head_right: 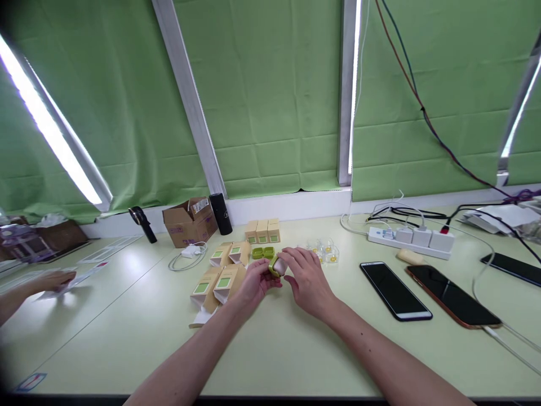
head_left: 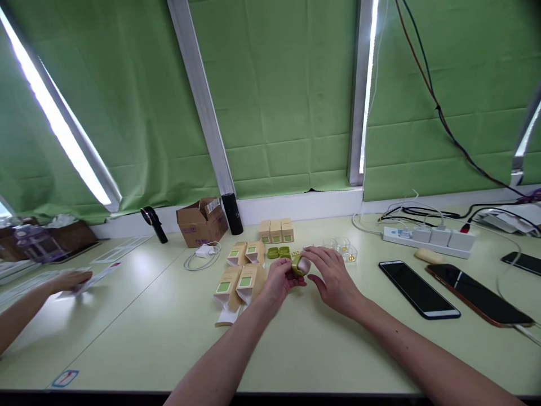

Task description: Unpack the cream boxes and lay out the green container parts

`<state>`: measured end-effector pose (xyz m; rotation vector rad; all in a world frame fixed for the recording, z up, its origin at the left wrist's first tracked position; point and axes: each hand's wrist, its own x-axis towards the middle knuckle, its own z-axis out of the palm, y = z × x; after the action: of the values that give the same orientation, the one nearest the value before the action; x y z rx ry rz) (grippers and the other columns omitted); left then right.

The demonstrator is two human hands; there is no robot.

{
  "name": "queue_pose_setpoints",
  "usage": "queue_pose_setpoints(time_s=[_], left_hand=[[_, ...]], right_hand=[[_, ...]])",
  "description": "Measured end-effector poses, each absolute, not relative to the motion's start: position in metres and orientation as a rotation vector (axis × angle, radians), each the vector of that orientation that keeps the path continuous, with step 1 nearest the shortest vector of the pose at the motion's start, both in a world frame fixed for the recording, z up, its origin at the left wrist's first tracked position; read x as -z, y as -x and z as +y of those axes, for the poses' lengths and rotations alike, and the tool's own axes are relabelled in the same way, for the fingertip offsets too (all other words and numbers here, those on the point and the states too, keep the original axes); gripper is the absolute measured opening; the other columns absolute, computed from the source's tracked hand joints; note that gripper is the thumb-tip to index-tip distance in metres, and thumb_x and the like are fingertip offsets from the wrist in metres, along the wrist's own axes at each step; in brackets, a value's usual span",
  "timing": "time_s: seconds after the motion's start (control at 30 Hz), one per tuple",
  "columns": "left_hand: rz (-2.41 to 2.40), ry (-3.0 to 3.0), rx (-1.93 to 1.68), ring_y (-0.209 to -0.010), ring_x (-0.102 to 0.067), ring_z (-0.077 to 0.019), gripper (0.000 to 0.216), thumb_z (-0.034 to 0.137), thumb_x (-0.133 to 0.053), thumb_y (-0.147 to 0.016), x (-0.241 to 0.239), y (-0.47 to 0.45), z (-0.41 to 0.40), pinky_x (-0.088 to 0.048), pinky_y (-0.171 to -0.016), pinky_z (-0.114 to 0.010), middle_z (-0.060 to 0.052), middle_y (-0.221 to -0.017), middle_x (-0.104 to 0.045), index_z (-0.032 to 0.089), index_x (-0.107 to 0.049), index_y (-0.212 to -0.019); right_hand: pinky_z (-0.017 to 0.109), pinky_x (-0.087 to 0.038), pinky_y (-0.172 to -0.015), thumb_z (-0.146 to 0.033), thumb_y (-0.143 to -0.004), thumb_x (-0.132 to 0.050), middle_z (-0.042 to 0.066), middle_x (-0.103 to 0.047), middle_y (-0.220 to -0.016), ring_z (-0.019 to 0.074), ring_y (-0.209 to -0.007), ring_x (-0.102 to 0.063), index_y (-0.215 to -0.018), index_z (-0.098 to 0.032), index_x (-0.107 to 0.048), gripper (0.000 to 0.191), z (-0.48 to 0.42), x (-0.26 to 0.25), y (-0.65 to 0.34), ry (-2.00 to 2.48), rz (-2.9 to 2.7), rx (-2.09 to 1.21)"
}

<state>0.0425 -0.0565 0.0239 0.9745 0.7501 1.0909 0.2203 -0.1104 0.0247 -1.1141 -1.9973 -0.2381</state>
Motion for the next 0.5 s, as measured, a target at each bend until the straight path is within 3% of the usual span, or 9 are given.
queue_pose_setpoints(time_s=[0.2, 0.37, 0.5], left_hand=[[0.761, -1.049, -1.002, -0.045, -0.061, -0.0154, 0.025, 0.032, -0.073, -0.071, -0.025, -0.043, -0.058, -0.053, -0.048, -0.028, -0.002, -0.057, -0.064, 0.018, -0.053, -0.076], [0.749, -1.103, -0.944, -0.044, -0.059, -0.0147, 0.039, 0.054, -0.067, -0.082, -0.031, -0.042, -0.062, -0.041, -0.040, -0.023, -0.007, -0.063, -0.068, 0.018, -0.055, -0.077], [0.845, -1.104, -0.954, -0.039, -0.051, -0.0118, 0.050, 0.066, -0.060, -0.085, -0.034, -0.039, -0.062, -0.028, -0.038, -0.021, -0.003, -0.056, -0.063, 0.019, -0.050, -0.069]], right_hand=[[0.052, -0.040, -0.108, -0.010, -0.092, -0.051, 0.008, -0.065, -0.138, 0.0295, -0.131, -0.055, -0.136, -0.031, -0.055, 0.049, -0.110, -0.023, -0.219, 1.086, -2.030, 0.166], [0.052, -0.043, -0.106, -0.040, -0.098, -0.055, 0.010, -0.068, -0.129, 0.0308, -0.123, -0.059, -0.128, -0.028, -0.060, 0.033, -0.102, -0.017, -0.220, 1.084, -1.776, -0.261], [0.043, -0.051, -0.093, -0.064, -0.095, -0.053, 0.008, -0.073, -0.111, 0.0270, -0.106, -0.065, -0.109, -0.025, -0.068, 0.045, -0.095, -0.015, -0.220, 0.974, -1.476, -0.878]])
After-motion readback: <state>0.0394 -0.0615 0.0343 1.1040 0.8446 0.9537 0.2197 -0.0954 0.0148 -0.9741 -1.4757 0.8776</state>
